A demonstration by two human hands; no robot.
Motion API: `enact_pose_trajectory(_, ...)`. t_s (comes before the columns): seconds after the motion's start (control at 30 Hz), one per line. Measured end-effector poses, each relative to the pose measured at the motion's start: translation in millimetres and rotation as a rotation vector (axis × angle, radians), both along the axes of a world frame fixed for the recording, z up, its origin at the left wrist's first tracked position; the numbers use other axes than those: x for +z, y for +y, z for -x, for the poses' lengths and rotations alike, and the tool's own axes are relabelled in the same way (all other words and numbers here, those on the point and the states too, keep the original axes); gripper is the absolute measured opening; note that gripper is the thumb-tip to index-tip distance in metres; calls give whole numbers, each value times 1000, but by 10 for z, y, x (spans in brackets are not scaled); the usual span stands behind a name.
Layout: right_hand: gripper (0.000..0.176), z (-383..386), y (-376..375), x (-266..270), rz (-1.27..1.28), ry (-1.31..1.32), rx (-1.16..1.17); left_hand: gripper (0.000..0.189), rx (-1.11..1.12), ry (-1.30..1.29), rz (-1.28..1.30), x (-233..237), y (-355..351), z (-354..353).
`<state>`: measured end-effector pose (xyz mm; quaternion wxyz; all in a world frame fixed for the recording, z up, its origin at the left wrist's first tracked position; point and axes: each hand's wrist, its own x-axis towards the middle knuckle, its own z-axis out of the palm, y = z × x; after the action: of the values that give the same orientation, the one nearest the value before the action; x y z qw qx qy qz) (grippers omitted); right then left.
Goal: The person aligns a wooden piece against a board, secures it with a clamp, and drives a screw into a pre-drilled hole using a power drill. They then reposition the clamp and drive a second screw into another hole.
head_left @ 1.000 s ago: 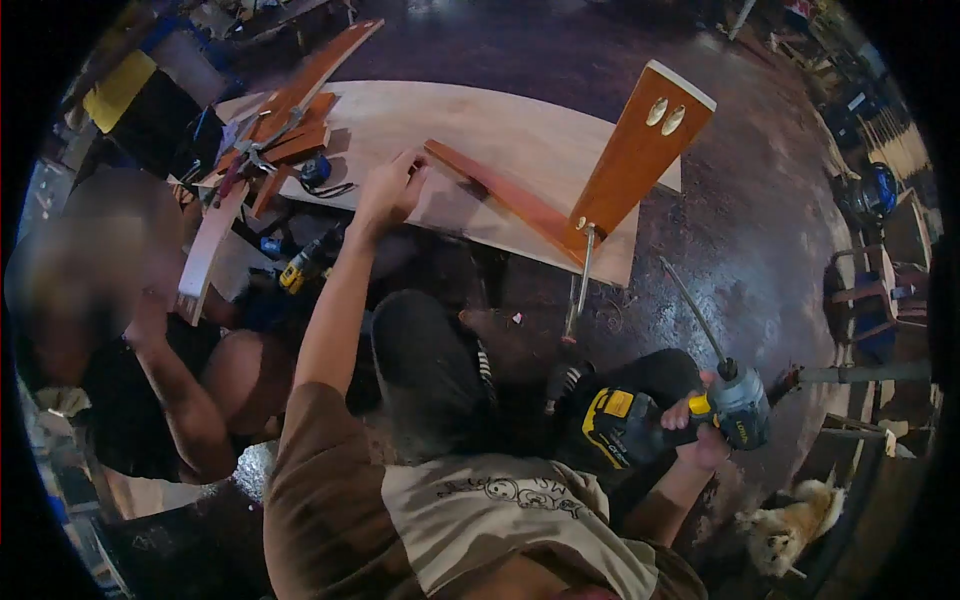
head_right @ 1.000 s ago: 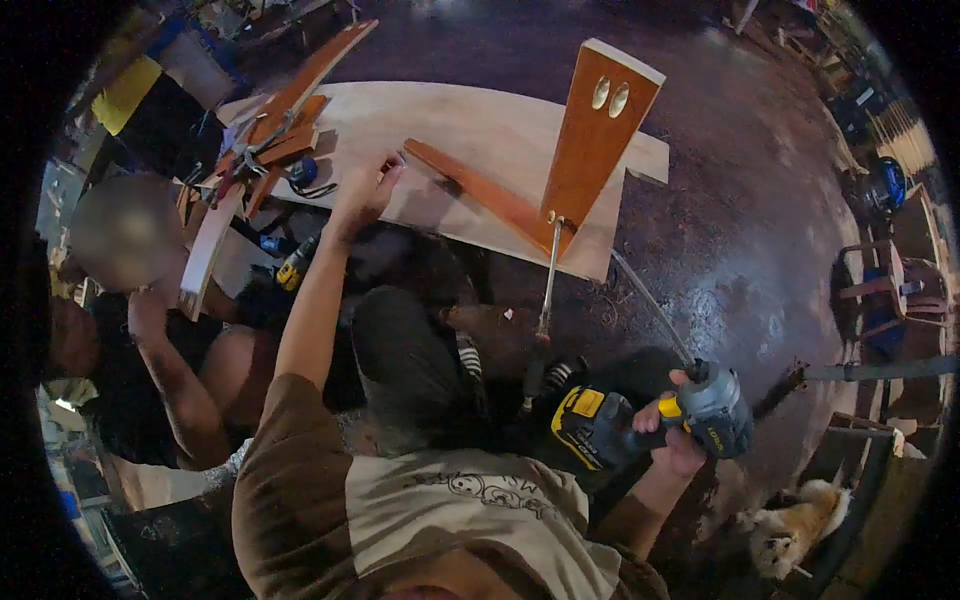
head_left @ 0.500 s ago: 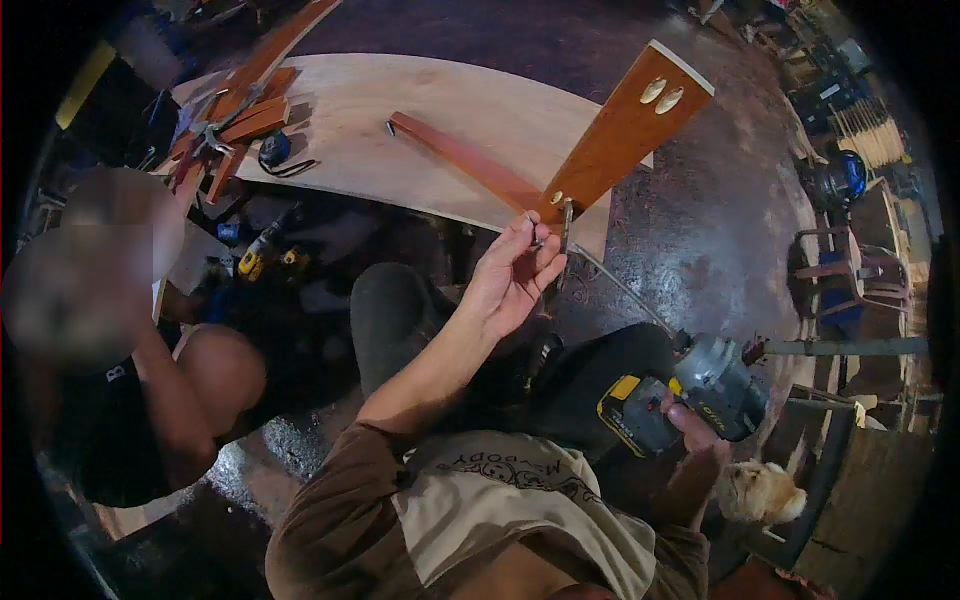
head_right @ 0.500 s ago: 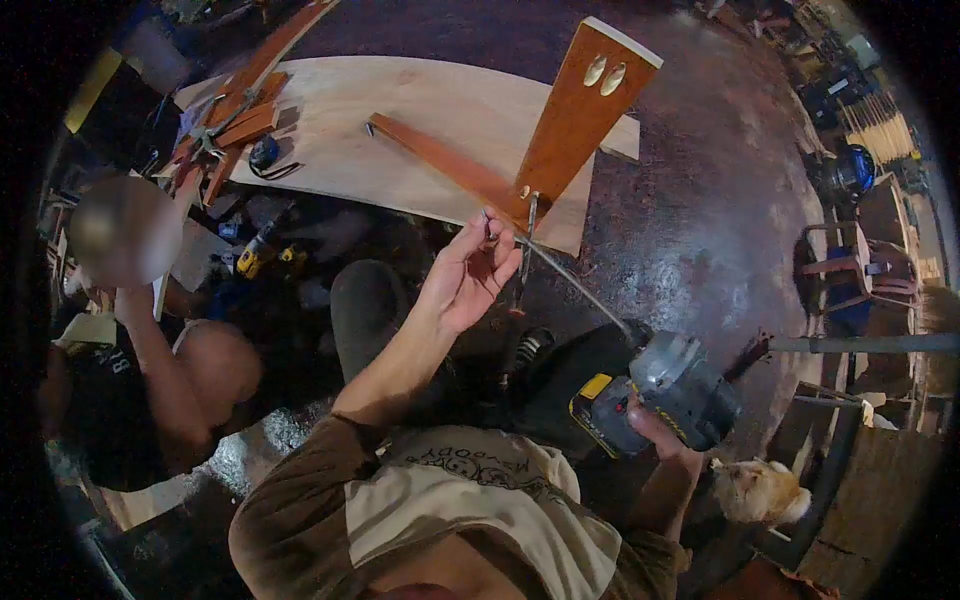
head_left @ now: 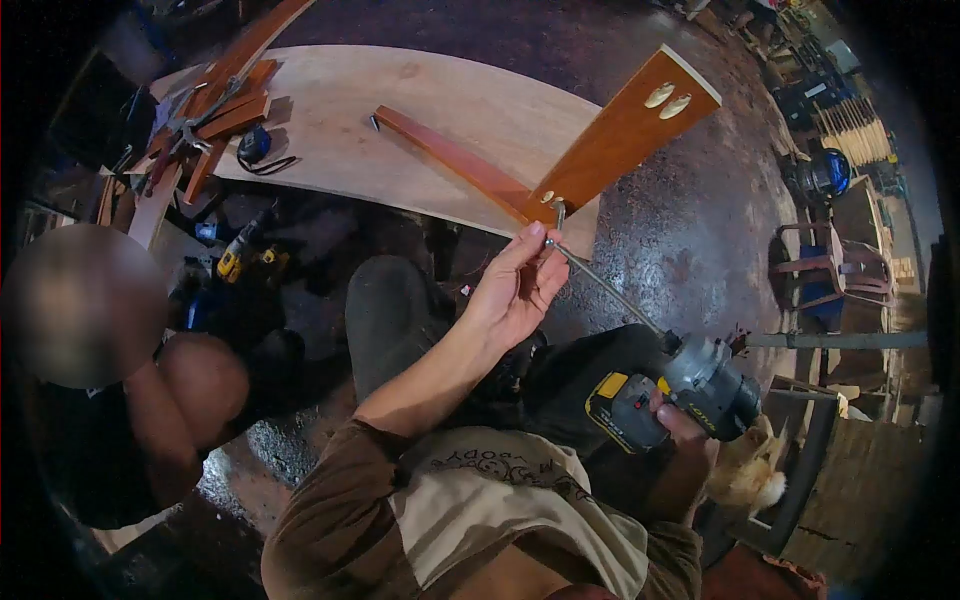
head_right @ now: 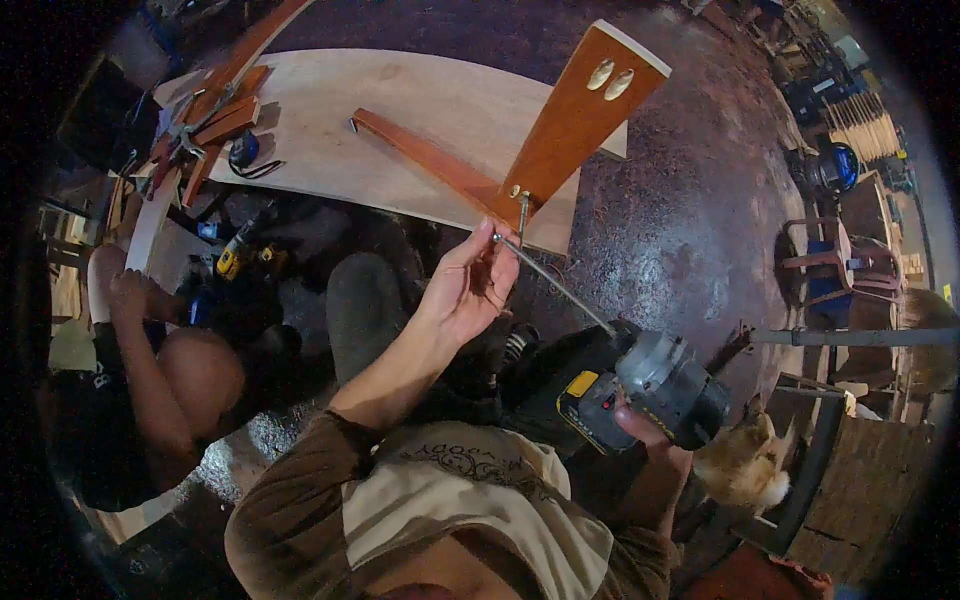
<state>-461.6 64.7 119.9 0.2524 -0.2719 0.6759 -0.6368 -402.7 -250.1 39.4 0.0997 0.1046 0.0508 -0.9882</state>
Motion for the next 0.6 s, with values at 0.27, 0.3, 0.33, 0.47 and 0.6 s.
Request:
enact_pose_trajectory(0.27,77,36,-100,56,-5,17,16,12,29,-14,5,90,-53,-56)
enact_pose_trajectory(0.3,77,40,-104,66,-4,22,18,12,31,-12,1,79,-54,-54)
enact_pose_trajectory(0.33,76,44,-110,70,-3,24,17,12,35,5,9,64,-53,-49)
enact_pose_trajectory(0.47,75,69,-123,73,-1,31,18,11,100,15,105,30,-34,-20)
enact_pose_trajectory(0.6,74,95,-135,45,0,32,18,11,213,86,236,-23,13,15)
